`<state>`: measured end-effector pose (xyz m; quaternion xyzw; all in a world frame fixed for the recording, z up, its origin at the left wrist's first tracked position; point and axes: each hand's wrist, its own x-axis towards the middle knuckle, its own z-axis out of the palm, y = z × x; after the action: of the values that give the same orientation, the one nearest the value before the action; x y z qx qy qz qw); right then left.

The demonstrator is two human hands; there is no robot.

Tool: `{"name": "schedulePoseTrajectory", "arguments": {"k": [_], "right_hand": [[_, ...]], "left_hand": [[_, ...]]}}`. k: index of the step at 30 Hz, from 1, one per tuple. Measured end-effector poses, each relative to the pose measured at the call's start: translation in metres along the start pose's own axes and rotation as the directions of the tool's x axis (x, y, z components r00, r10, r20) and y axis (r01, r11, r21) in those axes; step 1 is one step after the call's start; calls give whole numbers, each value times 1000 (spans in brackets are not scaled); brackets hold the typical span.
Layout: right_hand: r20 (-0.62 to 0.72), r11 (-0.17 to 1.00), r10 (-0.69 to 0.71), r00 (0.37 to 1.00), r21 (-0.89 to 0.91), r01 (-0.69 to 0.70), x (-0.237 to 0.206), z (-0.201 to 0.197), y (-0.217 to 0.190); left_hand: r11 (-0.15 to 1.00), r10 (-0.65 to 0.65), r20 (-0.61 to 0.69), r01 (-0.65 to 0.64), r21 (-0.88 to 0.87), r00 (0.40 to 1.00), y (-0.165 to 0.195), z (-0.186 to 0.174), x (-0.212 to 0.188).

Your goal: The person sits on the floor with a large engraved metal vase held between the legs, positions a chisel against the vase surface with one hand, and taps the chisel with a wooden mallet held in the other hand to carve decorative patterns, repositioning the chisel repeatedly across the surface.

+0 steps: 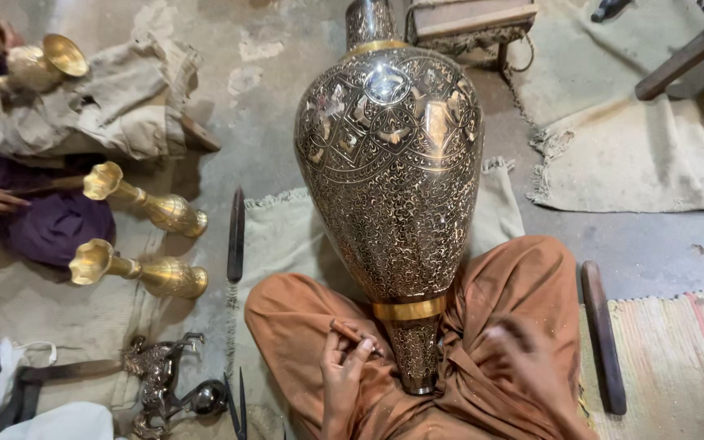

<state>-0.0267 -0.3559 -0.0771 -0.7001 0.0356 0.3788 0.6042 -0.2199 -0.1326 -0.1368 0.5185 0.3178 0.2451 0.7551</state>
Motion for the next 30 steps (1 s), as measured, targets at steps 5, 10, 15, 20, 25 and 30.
{"name": "schedulePoseTrajectory", "arguments": {"k": [5,10,15,20,25,30], "right_hand": [[303,932,-63,951,-324,165,9,92,-1],[208,962,-147,967,-197,188,8,112,-12],[203,977,-196,959,-42,208,9,113,-28],[222,970,-232,947,-24,243,11,107,-39],[284,983,-174,943,-1,182,15,98,-42],[289,972,-162,944,-117,202,23,92,-46]], "left_hand": [[995,81,7,-80,-61,997,19,11,-9],[989,-9,-114,-8,-151,993,35,9,-23],[951,308,-78,-309,8,948,60,-12,-39],[864,499,-291,-495,95,816,108,-45,-83],[621,772,-355,-743,249,527,155,-82,-127],[556,821,-272,-813,175,503,185,-113,-160]]}}
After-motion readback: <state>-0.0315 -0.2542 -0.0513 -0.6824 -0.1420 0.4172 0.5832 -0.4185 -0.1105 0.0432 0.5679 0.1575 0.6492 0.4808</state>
